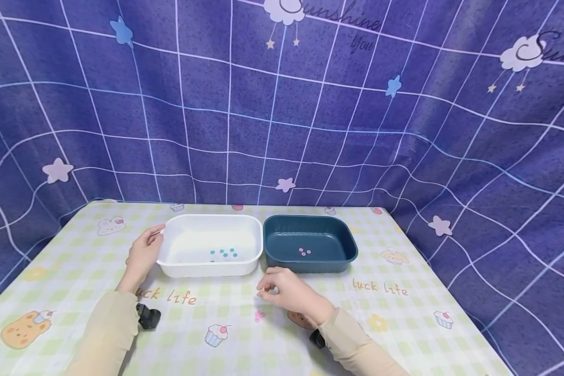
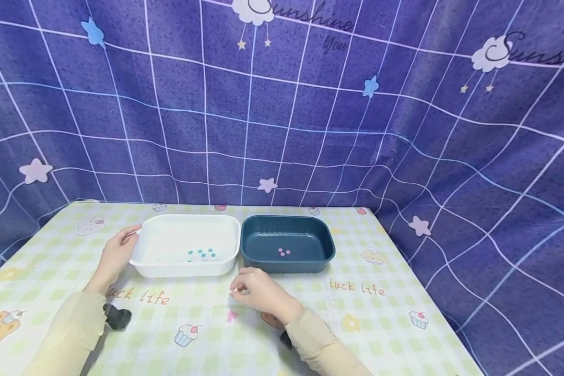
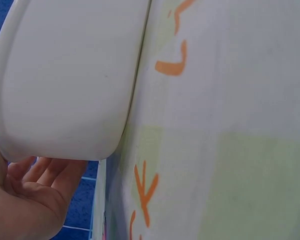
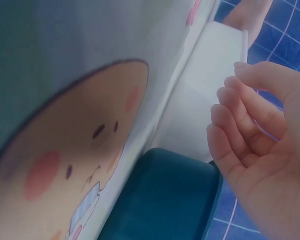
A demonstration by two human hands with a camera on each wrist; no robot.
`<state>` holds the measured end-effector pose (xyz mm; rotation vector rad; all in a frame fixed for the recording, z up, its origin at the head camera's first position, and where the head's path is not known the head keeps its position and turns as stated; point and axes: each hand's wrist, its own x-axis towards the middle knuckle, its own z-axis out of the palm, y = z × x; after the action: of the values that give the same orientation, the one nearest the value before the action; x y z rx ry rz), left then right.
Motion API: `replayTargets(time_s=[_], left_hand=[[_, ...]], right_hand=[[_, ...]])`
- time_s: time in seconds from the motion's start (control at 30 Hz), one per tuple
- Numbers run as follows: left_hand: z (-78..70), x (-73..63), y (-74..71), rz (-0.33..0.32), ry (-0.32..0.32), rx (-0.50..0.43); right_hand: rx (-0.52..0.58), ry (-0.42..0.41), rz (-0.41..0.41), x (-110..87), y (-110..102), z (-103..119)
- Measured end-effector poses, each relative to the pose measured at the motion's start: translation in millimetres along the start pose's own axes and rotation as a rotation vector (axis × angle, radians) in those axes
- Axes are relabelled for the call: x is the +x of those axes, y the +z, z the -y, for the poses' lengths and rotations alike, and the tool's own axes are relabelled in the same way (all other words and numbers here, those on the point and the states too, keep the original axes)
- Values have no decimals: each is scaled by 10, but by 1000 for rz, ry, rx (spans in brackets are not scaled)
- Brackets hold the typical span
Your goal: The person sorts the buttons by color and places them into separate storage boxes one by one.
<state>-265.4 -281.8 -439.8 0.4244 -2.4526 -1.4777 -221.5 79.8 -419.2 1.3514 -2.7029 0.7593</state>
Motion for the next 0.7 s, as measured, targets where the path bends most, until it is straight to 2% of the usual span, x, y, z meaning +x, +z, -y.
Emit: replayTargets(time_s=[0.3,0.5,0.7], left_hand=[[-25,-3,-7,3,-2,9],[-14,0,-16,2,4,8],[-6,0,-6,0,8,9]], right_hand=[[6,-11,23,-62,-13,21],[38,20,62,-87,-3,37],[23,1,119,-105,15,18]])
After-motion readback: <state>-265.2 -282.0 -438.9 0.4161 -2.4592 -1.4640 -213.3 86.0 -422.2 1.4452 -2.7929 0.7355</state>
